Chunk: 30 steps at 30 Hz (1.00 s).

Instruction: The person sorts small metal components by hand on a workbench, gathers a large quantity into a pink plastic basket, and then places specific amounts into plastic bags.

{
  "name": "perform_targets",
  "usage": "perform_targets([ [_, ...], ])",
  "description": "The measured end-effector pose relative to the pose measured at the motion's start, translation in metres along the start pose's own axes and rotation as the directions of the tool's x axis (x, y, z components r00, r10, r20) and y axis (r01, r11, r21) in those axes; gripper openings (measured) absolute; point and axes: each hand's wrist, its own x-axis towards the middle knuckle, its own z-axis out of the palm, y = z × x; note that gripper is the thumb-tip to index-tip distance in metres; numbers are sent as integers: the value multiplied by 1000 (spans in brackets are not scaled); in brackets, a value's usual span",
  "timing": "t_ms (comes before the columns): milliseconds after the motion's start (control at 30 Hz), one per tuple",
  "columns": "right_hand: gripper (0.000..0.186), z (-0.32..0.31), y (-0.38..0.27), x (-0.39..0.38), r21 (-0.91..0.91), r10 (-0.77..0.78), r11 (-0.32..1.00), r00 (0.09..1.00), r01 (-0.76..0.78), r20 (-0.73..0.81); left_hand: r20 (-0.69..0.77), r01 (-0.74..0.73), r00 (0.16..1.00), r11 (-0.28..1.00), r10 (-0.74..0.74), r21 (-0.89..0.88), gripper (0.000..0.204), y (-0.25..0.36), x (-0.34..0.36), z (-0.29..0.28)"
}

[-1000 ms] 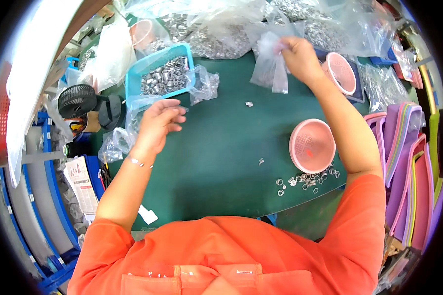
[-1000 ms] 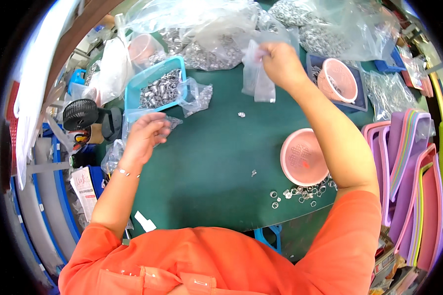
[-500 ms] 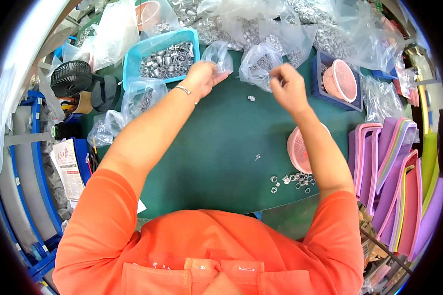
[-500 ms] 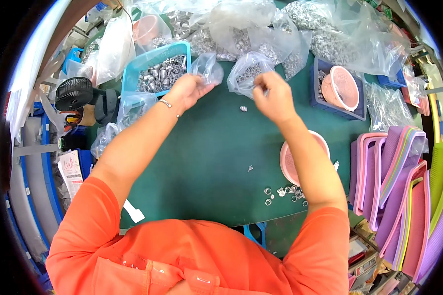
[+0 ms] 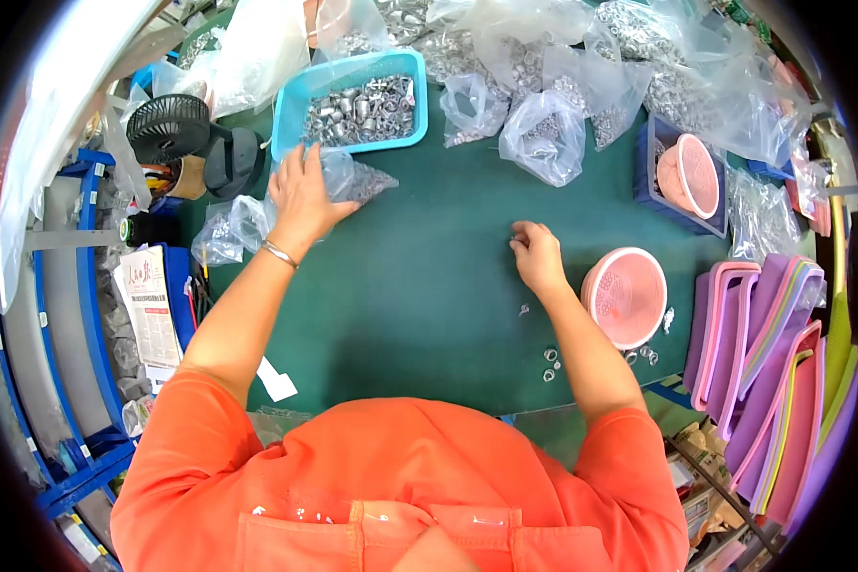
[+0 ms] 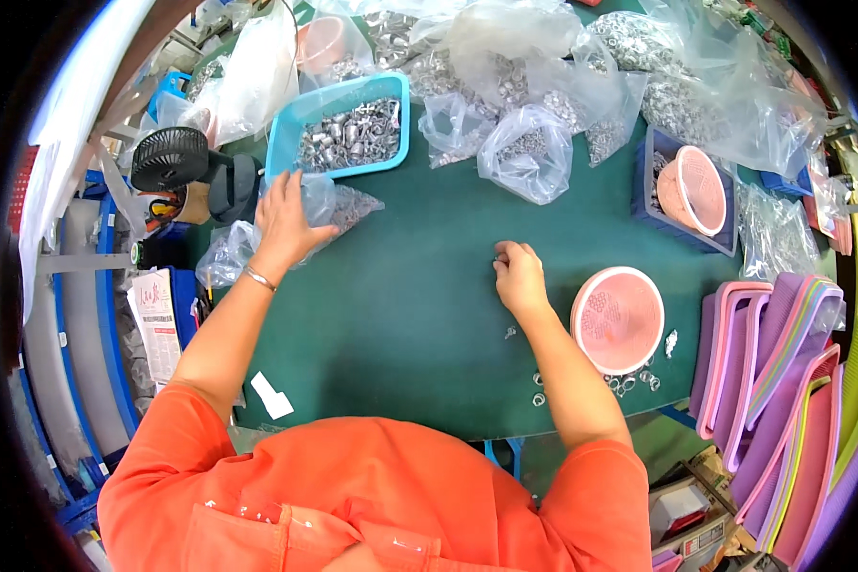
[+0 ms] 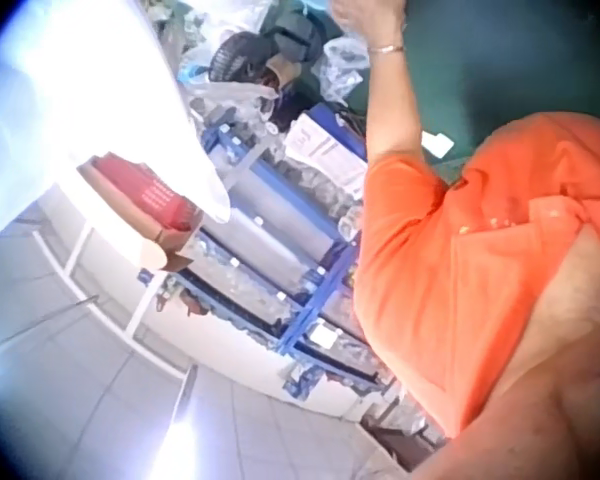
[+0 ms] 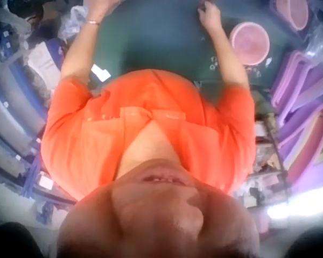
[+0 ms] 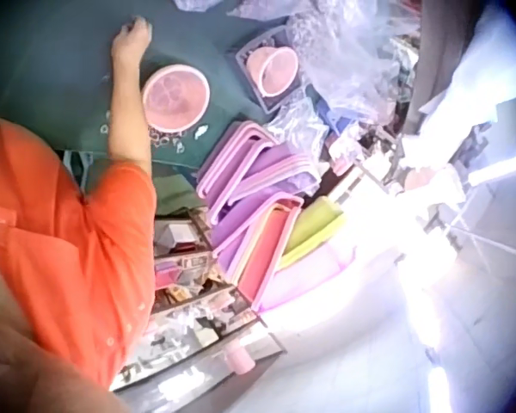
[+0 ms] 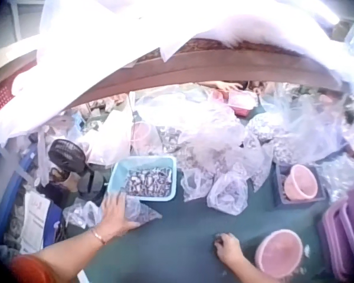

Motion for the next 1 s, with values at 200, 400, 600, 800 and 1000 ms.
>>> perform_targets([
  [200,20,-5,9,-12,-326,-115,940,993,104,-14,64,-2,998,937,26,-348,21,-24,-1,18],
  [400,15,-15,5,-22,-39,155,987,988,-155,12,46,-131,983,855,178,-503,22,30,30,-29],
  [600,11,-24,-8,-34,617,329,701,930,-357,165,-17,-276,952,833,305,-480,21,93,89,5],
  [800,37,-34,-19,-52,833,264,516,962,-199,66,-18,-214,962,707,273,-674,26,146,72,28],
  [1000,32,-34,-56,-63,857,139,507,990,-91,24,311,85,819,435,482,-896,21,147,-13,-18],
])
